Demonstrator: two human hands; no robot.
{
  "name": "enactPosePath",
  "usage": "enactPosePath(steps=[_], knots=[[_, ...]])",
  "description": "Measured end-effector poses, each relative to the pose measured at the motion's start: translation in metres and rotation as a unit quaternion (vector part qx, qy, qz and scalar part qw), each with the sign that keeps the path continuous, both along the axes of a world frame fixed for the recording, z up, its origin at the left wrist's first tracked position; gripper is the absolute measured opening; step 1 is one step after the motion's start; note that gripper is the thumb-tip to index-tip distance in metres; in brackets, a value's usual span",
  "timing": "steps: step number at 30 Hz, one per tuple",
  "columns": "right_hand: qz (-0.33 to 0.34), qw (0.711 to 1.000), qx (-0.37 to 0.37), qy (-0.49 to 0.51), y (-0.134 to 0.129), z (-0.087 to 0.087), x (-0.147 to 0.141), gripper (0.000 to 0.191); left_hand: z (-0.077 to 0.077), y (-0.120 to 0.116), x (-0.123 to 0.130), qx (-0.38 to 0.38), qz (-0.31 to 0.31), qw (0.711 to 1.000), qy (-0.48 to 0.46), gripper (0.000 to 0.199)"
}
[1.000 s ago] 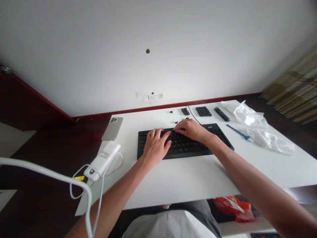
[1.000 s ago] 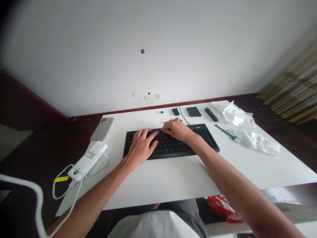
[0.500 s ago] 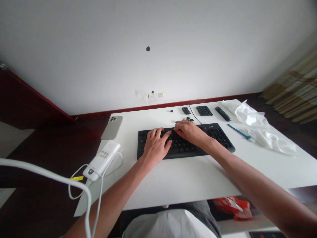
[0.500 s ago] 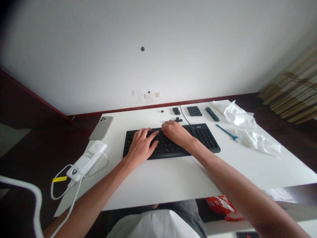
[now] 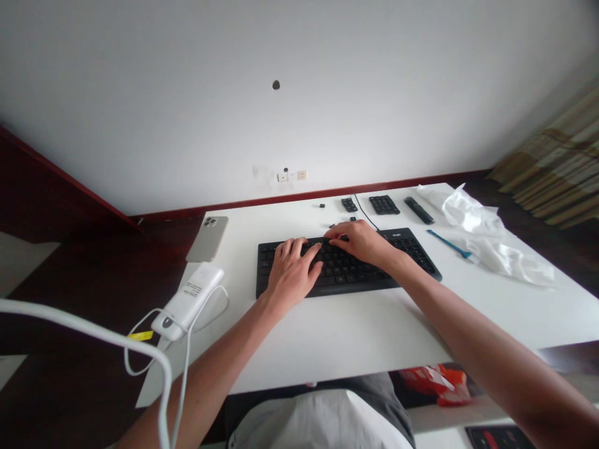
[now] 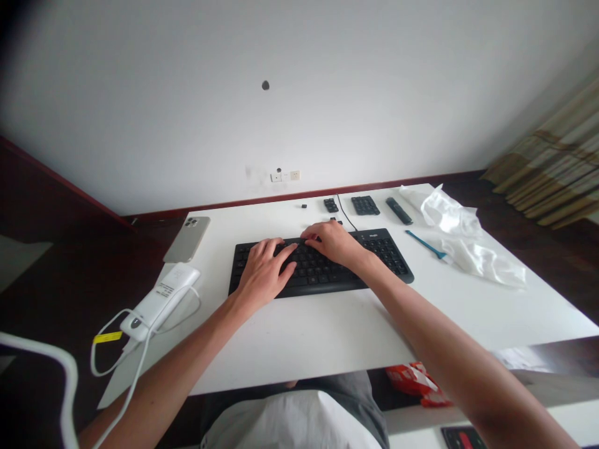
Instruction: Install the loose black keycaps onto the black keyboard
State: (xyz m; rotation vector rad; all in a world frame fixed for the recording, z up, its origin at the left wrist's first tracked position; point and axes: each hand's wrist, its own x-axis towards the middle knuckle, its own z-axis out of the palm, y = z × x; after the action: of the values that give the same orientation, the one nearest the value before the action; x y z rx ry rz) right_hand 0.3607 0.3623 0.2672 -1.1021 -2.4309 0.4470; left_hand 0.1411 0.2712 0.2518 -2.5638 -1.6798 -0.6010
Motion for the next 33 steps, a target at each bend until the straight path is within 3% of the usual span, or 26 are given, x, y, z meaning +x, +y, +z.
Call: enactPosePath(steps=[13,20,25,33], knots=[[0.003,1.0,0.001,-0.015,0.001,0.001,0.0,0.014,-0.001,0.001,0.0,-0.002,0.001,1.0,-0.001,0.041],[0.026,0.989,0.072,-0.127,-0.016,0.011,-0.009,0.022,-0.002,0.001,0.0,0.002,0.001,1.0,-0.004,0.04],[0.011,0.968,0.081,-0.237,-0.033,0.023,-0.02,0.027,-0.002,0.001,0.001,0.007,0.001,1.0,-0.001,0.041],[0.004,0.966,0.072,-0.25,-0.029,0.026,-0.023,0.028,0.0,0.0,0.002,0.008,0.003,1.0,0.002,0.041]])
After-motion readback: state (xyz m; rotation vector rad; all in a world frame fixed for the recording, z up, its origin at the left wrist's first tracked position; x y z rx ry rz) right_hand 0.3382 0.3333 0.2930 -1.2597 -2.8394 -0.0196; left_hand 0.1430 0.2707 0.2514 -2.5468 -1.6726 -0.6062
